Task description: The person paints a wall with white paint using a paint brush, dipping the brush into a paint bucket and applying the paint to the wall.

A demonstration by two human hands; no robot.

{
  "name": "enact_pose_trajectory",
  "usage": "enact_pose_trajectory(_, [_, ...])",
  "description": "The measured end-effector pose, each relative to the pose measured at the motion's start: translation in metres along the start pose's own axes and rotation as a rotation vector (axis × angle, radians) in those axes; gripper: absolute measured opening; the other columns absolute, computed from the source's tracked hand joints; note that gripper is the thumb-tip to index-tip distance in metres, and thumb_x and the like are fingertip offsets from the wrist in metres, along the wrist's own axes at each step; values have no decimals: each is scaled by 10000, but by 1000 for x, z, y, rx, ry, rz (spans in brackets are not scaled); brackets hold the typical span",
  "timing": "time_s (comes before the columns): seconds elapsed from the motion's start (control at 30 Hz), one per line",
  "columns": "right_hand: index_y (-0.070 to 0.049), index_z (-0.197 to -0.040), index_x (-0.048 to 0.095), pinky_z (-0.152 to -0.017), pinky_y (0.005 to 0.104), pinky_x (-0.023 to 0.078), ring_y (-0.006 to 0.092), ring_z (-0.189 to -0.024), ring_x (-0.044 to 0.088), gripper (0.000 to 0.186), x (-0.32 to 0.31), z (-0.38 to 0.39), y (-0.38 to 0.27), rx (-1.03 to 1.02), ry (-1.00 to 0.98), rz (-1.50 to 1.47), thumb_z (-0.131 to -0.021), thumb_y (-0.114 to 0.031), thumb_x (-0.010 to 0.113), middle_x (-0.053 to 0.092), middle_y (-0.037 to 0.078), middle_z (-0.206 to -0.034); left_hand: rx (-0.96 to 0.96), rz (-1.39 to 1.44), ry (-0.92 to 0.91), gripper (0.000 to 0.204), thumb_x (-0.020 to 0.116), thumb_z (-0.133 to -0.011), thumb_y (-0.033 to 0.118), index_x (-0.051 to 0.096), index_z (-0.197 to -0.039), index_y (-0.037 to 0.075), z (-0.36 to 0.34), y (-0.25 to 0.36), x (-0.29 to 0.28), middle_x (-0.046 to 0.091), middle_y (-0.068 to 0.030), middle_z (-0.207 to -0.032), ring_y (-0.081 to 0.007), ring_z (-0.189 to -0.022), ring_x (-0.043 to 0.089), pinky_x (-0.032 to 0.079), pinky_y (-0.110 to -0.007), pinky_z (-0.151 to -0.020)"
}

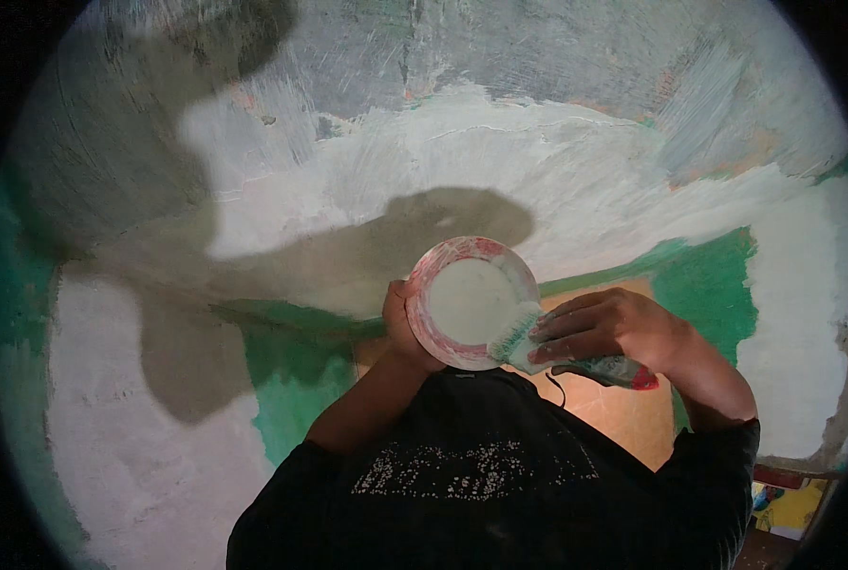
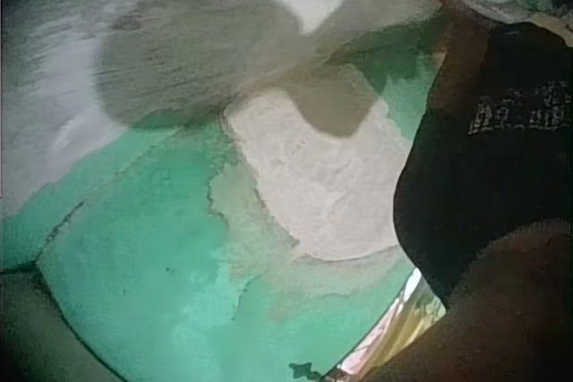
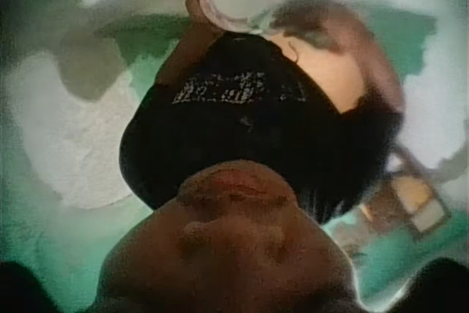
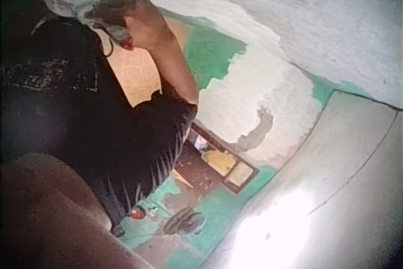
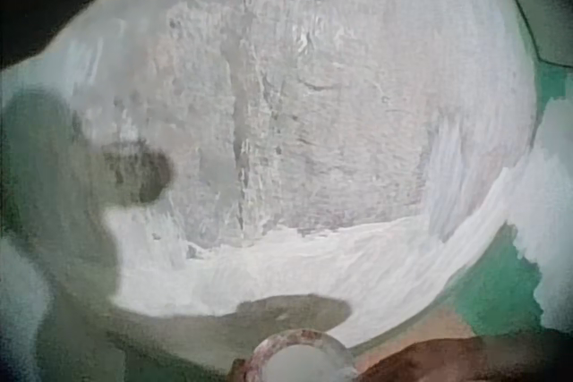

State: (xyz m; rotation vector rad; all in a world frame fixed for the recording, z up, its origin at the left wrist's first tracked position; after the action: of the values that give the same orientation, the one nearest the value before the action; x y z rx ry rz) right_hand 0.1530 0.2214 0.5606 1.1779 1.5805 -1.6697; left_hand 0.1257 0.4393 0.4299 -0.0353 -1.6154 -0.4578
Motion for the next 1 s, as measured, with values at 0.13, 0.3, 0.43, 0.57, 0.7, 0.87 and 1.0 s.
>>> enact_pose_trajectory(0.13, [-157,-1127,660,-832,378,516,291,-944,642,322,0,-5,6,-72,35,-68,-807,-189,641,668,112,-1037,4,23,24,751,447,-739,444,411,-1351,10,2,-3,-1,464,-209,-1349,-382,-1232,464,369,-538,-1024])
enact_pose_trajectory(0.3, [-116,-1106,670,-804,375,524,300,-924,656,364,-1,-9,16,-97,24,-225,-746,-139,718,681,132,-988,2,37,25,763,452,-737,450,399,-1358,9,3,-4,-3,457,-212,-1354,-384,-1236,460,366,-538,-1030])
enact_pose_trajectory(0.43, [-100,-1080,682,-800,371,527,289,-922,664,343,-3,-11,23,-43,64,-359,-742,-109,746,688,134,-982,22,-26,-9,768,446,-746,462,389,-1362,6,2,-2,-3,461,-220,-1342,-385,-1233,462,374,-535,-1025])
enact_pose_trajectory(0.57, [-73,-1089,678,-783,336,533,228,-904,678,299,-2,-3,37,54,242,-364,-794,-98,726,696,128,-1002,44,-41,12,741,426,-769,469,403,-1353,13,2,1,2,487,-213,-1313,-377,-1208,485,394,-525,-1008])
enact_pose_trajectory(0.7, [-6,-1118,647,-787,295,514,151,-915,636,284,10,6,51,167,476,-528,-856,-108,683,689,126,-1028,127,-79,82,657,415,-804,469,475,-1294,35,4,5,2,548,-188,-1234,-346,-1116,546,445,-500,-943])
enact_pose_trajectory(0.87, [29,-1224,549,-767,286,512,138,-903,609,391,27,11,56,430,814,-921,-890,-147,649,660,83,-1017,159,-109,141,684,332,-869,541,457,-1320,41,-3,1,3,530,-174,-1276,-351,-1155,525,413,-507,-984])
enact_pose_trajectory(1.0, [-30,-1281,511,-657,269,524,128,-847,612,445,38,4,57,512,1055,-1196,-897,-218,635,641,55,-1022,116,-6,124,759,277,-890,590,366,-1395,30,-6,-5,15,440,-179,-1383,-370,-1249,443,343,-518,-1049])
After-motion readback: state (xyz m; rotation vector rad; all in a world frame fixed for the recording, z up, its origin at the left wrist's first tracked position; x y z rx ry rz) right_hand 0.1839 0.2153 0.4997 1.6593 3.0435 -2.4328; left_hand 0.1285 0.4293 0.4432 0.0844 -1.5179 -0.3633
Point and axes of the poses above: each hand's wrist, its own z-axis away from the middle knuckle, its own x-axis out of the palm, y = z × x, the point moved 2 cm from there along -z, towards the middle knuckle
